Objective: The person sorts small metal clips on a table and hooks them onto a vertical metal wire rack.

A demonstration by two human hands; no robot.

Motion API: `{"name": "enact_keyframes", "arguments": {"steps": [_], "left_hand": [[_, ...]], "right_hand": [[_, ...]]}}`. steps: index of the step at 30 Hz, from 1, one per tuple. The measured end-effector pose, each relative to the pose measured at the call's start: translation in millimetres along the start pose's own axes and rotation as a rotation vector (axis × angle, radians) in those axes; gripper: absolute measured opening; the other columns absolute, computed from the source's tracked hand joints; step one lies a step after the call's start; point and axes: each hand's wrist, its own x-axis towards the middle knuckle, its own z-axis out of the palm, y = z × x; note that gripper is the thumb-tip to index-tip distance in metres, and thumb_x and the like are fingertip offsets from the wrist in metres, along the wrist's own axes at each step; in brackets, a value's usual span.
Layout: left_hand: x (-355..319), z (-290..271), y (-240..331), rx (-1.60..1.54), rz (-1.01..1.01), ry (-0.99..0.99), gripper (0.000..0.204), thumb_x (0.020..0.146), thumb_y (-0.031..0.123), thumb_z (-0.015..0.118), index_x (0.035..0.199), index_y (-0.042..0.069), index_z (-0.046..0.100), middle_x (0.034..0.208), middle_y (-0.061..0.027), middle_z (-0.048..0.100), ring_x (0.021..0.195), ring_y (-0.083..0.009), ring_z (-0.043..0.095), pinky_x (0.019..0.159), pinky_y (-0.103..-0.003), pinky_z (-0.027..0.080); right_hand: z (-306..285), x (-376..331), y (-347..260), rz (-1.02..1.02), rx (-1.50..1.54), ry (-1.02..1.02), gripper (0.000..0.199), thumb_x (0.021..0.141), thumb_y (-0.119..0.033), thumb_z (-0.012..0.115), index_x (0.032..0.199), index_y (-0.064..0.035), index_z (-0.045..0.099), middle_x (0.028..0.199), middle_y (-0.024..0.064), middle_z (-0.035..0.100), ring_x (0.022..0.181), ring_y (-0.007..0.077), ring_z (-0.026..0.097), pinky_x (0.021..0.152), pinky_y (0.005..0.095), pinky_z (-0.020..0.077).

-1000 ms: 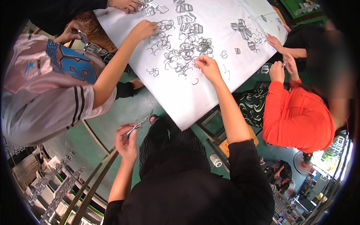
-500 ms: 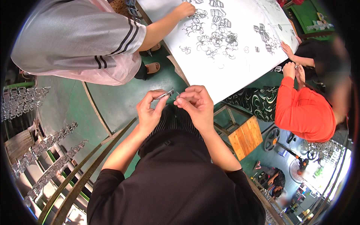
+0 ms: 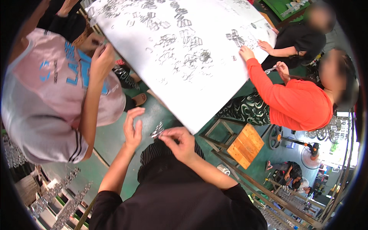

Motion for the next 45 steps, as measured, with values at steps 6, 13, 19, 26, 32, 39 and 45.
{"name": "enact_keyframes", "arguments": {"steps": [6,13,19,26,32,39,45], "left_hand": [[159,128,-76,0.234,0.080,-0.080,0.018,0.084,0.009,0.061,0.101,0.003,0.063,0.098,-0.0126,0.062,0.092,-0.0273,0.057,0.079,-0.036,0.046],[266,241,-159,0.830,-0.027,-0.211,0.044,0.081,0.035,0.066,0.105,-0.002,0.059,0.102,-0.0185,0.055,0.098,-0.0327,0.053,0.080,-0.039,0.049],[277,255,-170,0.985,-0.003,-0.468,0.030,0.080,0.019,0.062,0.101,-0.002,0.057,0.097,-0.0196,0.059,0.092,-0.0358,0.059,0.072,-0.041,0.054],[244,185,-126,0.127,-0.396,-0.200,0.029,0.082,0.009,0.057,0.110,0.001,0.055,0.086,-0.0159,0.066,0.072,-0.0251,0.064,0.066,-0.034,0.052],[100,61,-41,-0.596,-0.732,0.071,0.036,0.079,0.000,0.063,0.113,0.003,0.051,0.099,-0.0073,0.060,0.086,-0.0163,0.060,0.074,-0.031,0.052],[0,0,36,-0.488,-0.613,0.016,0.039,0.082,0.000,0.066,0.118,0.004,0.054,0.098,-0.0036,0.062,0.089,-0.0108,0.060,0.079,-0.026,0.051],[-24,-7,50,-0.201,-0.437,0.036,0.024,0.082,0.004,0.067,0.106,0.001,0.062,0.090,-0.0019,0.065,0.083,-0.0062,0.060,0.076,-0.021,0.048]], "right_hand": [[-26,22,5,-0.058,-0.190,-0.069,0.017,0.078,-0.003,0.071,0.088,-0.0020,0.058,0.088,0.0091,0.067,0.079,0.0182,0.067,0.068,0.0263,0.0540],[-56,50,15,-0.168,-0.111,-0.291,0.017,0.080,-0.005,0.066,0.094,-0.0045,0.056,0.092,0.0075,0.064,0.079,0.0254,0.065,0.066,0.0314,0.0527],[-64,50,34,-0.166,-0.120,-0.264,0.018,0.078,-0.002,0.066,0.092,-0.0049,0.056,0.090,0.0089,0.064,0.077,0.0261,0.065,0.063,0.0320,0.0531],[-52,40,40,-0.105,-0.167,-0.171,0.015,0.078,-0.003,0.067,0.090,-0.0044,0.058,0.084,0.0092,0.065,0.073,0.0241,0.065,0.061,0.0313,0.0527],[-27,39,46,-0.020,-0.129,-0.069,0.010,0.082,0.003,0.064,0.091,0.0013,0.058,0.089,0.0124,0.067,0.076,0.0172,0.066,0.071,0.0288,0.0543],[-6,18,38,-0.066,0.043,-0.008,0.024,0.078,0.003,0.069,0.095,0.0036,0.052,0.084,0.0124,0.066,0.078,0.0145,0.066,0.070,0.0255,0.0541],[16,11,28,-0.090,0.065,-0.052,0.026,0.079,0.005,0.067,0.097,0.0037,0.048,0.087,0.0129,0.065,0.081,0.0150,0.065,0.072,0.0261,0.0543]]}}
